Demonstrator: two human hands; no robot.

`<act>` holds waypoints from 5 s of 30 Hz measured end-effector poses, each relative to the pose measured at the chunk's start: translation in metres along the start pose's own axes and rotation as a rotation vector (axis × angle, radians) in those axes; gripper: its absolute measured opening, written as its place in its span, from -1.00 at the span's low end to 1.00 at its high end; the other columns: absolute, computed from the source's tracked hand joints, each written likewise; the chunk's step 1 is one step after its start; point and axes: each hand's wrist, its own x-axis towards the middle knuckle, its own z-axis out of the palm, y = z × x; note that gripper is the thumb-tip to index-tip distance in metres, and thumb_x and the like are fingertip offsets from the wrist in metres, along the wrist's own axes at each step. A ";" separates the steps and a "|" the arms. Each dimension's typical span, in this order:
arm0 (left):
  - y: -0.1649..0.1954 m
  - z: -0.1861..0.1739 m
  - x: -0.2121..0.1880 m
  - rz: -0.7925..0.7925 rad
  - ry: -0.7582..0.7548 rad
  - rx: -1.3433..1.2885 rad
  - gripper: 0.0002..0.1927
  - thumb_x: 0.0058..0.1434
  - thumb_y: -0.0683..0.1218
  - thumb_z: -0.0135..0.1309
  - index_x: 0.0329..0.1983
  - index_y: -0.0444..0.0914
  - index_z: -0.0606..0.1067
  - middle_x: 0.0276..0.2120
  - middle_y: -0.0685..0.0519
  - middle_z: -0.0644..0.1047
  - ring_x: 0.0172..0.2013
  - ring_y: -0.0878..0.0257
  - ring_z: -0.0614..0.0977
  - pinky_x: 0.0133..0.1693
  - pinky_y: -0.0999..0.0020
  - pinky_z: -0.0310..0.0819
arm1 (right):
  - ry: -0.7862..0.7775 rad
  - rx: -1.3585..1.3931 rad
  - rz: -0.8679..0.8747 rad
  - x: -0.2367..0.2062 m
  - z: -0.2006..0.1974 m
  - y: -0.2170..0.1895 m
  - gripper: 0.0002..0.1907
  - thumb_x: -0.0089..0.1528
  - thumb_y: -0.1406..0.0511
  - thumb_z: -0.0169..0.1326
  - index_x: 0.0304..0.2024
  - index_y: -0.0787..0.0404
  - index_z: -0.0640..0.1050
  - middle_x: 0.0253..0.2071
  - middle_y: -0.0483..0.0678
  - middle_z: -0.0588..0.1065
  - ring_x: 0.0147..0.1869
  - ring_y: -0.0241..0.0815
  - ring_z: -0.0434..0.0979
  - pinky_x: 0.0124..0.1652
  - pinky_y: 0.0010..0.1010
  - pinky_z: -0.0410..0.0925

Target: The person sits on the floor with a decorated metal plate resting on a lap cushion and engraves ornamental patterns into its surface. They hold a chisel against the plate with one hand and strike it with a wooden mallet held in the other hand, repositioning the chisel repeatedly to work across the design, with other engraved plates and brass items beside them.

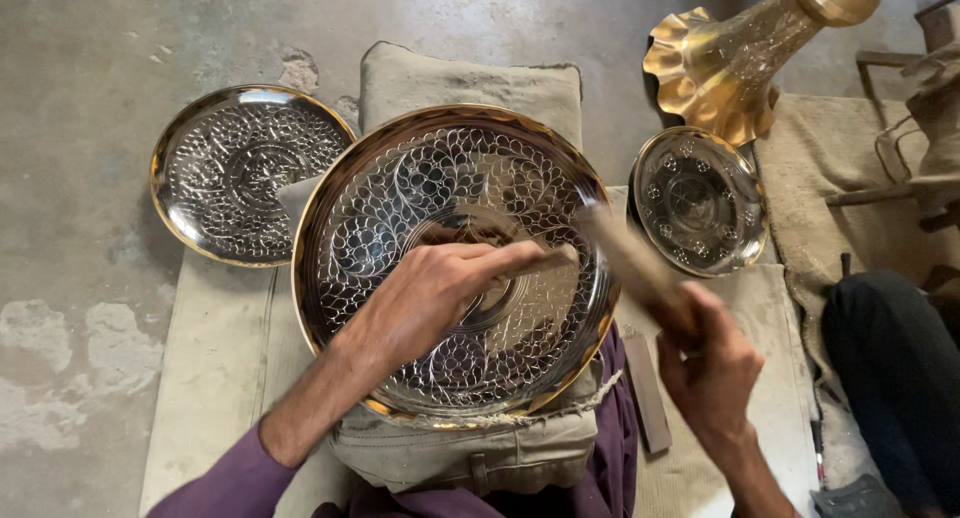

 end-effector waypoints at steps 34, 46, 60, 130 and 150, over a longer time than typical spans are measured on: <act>-0.030 0.040 -0.027 -0.220 0.375 -0.193 -0.53 0.34 -0.21 0.15 0.28 -0.09 0.34 -0.09 -0.17 0.67 -0.10 0.02 0.76 -0.15 0.14 0.80 | -0.138 -0.304 -0.630 0.132 -0.088 -0.105 -0.37 0.24 0.29 0.20 0.36 -0.18 0.38 0.00 0.00 0.59 -0.14 -0.09 0.64 -0.16 -0.19 0.56; -0.021 0.034 -0.025 -0.255 0.382 -0.247 -0.47 0.32 -0.23 0.13 0.32 -0.10 0.31 -0.14 -0.15 0.68 -0.16 0.06 0.78 -0.20 0.16 0.82 | -0.181 -0.134 -0.558 0.142 -0.079 -0.118 -0.41 0.29 0.31 0.06 0.40 -0.05 0.36 0.06 0.04 0.56 -0.21 -0.15 0.62 -0.23 -0.26 0.54; -0.019 0.038 -0.028 -0.294 0.376 -0.249 -0.47 0.33 -0.21 0.13 0.33 -0.07 0.29 -0.15 -0.09 0.69 -0.27 0.12 0.78 -0.33 0.25 0.83 | -0.216 -0.193 -0.542 0.147 -0.079 -0.133 -0.36 0.25 0.38 0.06 0.40 -0.02 0.36 -0.05 0.09 0.60 -0.31 -0.13 0.62 -0.31 -0.19 0.56; -0.011 0.040 -0.040 -0.339 0.433 -0.282 -0.45 0.30 -0.23 0.13 0.33 -0.05 0.34 -0.10 -0.18 0.68 -0.11 0.02 0.76 -0.16 0.12 0.79 | -0.234 -0.334 -0.535 0.140 -0.082 -0.110 -0.29 0.25 0.30 0.12 0.46 -0.13 0.31 -0.03 -0.01 0.61 -0.35 -0.16 0.63 -0.40 -0.32 0.53; -0.002 0.052 -0.046 -0.350 0.589 -0.282 -0.49 0.30 -0.28 0.14 0.28 -0.10 0.36 -0.15 -0.13 0.67 -0.11 0.09 0.77 -0.19 0.24 0.84 | -0.106 -0.474 -0.821 0.150 -0.078 -0.137 -0.38 0.38 0.31 0.10 0.46 -0.26 0.34 -0.08 -0.15 0.62 -0.19 -0.23 0.63 -0.23 -0.33 0.52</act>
